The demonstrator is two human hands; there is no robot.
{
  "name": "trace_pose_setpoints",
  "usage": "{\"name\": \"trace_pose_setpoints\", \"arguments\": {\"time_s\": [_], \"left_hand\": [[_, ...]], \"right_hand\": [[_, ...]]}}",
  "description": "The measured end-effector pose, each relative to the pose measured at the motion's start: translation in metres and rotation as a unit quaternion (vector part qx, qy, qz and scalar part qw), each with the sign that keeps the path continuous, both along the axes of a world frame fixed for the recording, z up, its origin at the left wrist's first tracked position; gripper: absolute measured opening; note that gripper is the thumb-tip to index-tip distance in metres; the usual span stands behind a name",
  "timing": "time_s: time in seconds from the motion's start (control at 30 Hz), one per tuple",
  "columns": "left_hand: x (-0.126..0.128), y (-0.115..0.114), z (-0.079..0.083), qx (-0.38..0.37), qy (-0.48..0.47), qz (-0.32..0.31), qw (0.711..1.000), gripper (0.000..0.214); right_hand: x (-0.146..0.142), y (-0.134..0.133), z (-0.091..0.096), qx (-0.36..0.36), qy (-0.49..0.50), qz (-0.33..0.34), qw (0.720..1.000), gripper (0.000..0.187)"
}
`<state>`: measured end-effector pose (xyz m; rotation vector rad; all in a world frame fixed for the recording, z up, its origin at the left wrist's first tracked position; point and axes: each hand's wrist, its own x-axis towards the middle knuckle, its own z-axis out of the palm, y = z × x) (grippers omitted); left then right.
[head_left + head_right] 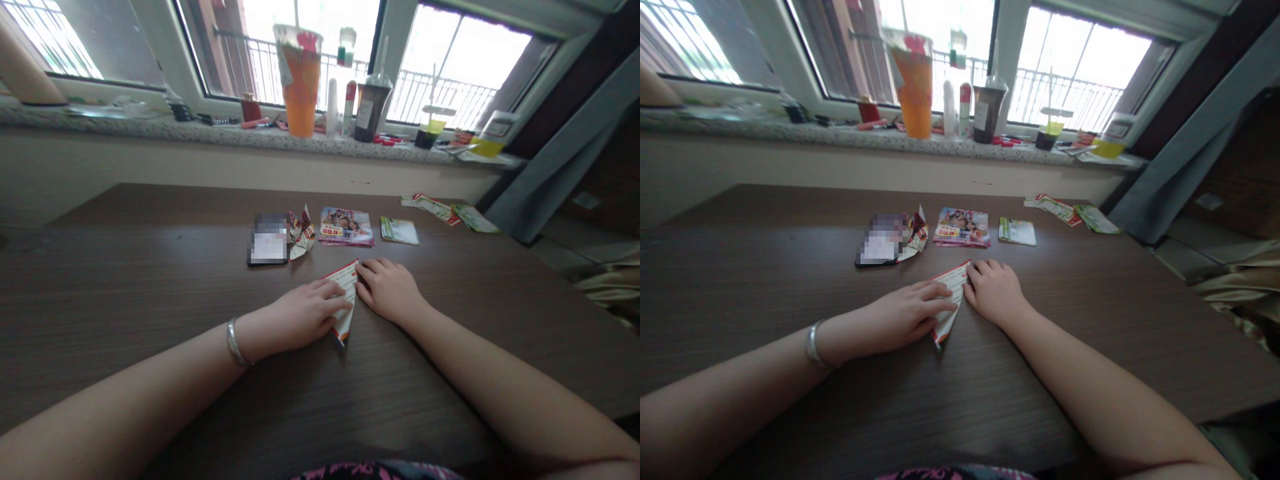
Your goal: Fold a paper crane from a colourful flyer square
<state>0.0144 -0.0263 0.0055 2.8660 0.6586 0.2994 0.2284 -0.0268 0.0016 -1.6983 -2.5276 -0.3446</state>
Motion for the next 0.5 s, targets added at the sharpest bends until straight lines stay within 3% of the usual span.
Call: {"name": "trace_pose_setpoints", "arguments": {"time_s": [0.5], "left_hand": [[0.000, -0.002, 0.000, 0.002, -0.002, 0.006, 1.000, 0.033]], "right_hand": [[0.011, 0.017, -0.011, 0.001, 0.039, -0.027, 0.999, 0.045]]}}
